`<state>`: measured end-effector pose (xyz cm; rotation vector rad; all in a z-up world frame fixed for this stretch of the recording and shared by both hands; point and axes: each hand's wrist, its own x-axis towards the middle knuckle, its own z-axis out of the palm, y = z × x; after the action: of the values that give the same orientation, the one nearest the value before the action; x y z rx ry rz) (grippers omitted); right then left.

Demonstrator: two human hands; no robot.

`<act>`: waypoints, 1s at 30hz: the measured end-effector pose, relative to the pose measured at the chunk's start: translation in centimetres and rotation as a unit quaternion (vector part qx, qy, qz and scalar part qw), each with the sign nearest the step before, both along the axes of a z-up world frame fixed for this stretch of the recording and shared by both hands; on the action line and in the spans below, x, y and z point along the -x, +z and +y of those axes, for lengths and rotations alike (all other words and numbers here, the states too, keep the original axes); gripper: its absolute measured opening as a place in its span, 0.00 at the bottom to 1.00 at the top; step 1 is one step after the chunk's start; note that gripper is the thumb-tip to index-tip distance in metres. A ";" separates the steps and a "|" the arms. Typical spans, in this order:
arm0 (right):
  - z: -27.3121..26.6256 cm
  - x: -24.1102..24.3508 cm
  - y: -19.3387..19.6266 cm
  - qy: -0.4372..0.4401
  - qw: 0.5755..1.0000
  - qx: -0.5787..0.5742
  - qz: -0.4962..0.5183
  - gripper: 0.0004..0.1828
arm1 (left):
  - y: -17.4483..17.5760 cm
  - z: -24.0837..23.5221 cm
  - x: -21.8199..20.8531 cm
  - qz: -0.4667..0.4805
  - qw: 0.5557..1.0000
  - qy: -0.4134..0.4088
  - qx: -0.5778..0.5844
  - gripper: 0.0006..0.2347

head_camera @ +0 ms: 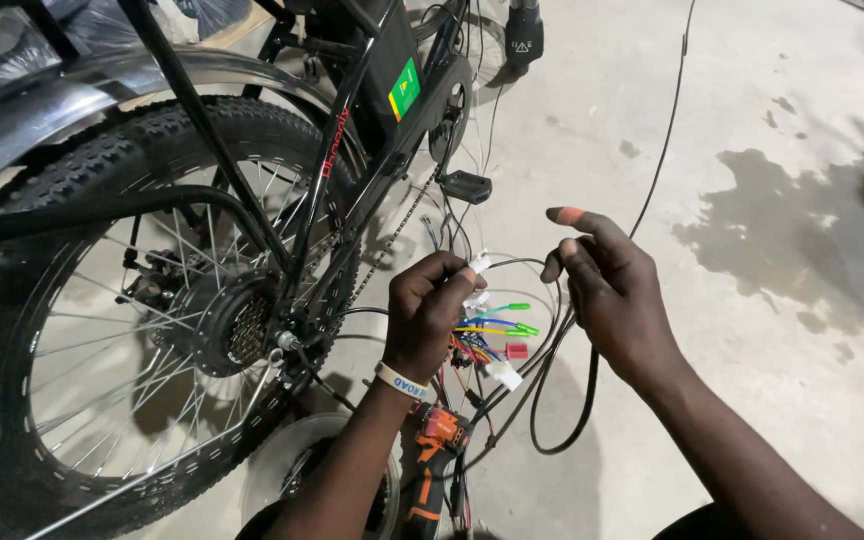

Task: The person connects various colored wires and connectors on an electric bicycle. They match and plug in white, green, and black connectors, organizing the wiring harness near the rear wheel and frame.

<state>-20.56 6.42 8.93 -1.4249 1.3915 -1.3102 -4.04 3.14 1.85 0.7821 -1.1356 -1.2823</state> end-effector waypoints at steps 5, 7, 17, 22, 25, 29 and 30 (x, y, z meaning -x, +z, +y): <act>0.3 -1.0 0.4 0.026 0.996 -0.008 -0.090 0.26 | -0.2 0.2 -0.3 0.017 1.000 -0.015 -0.018 0.08; 0.6 -1.4 0.3 0.046 0.991 -0.017 -0.123 0.31 | -0.3 0.5 -0.1 0.017 0.999 -0.013 -0.025 0.08; 0.4 -1.6 -2.1 0.141 0.979 0.122 -0.084 0.35 | 0.3 1.1 -0.2 0.014 0.990 -0.115 -0.086 0.08; 0.5 -1.7 -2.4 0.136 0.974 0.135 -0.116 0.36 | 0.9 1.0 0.0 0.017 0.987 -0.122 -0.102 0.08; 0.6 -1.8 -2.8 0.132 0.976 0.127 -0.122 0.38 | 0.6 0.7 -0.1 0.029 0.982 -0.140 -0.121 0.07; 1.1 -2.2 -2.6 0.067 0.991 0.113 0.009 0.39 | -1.3 0.1 0.0 0.025 0.976 -0.154 -0.149 0.07; 1.0 -2.2 -2.7 0.052 0.993 0.105 0.010 0.39 | -1.6 -0.1 0.1 0.022 0.976 -0.159 -0.147 0.07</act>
<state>-18.37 7.38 6.23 -1.6303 1.2024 -1.4101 -4.17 3.07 0.28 0.8038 -1.0772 -1.7559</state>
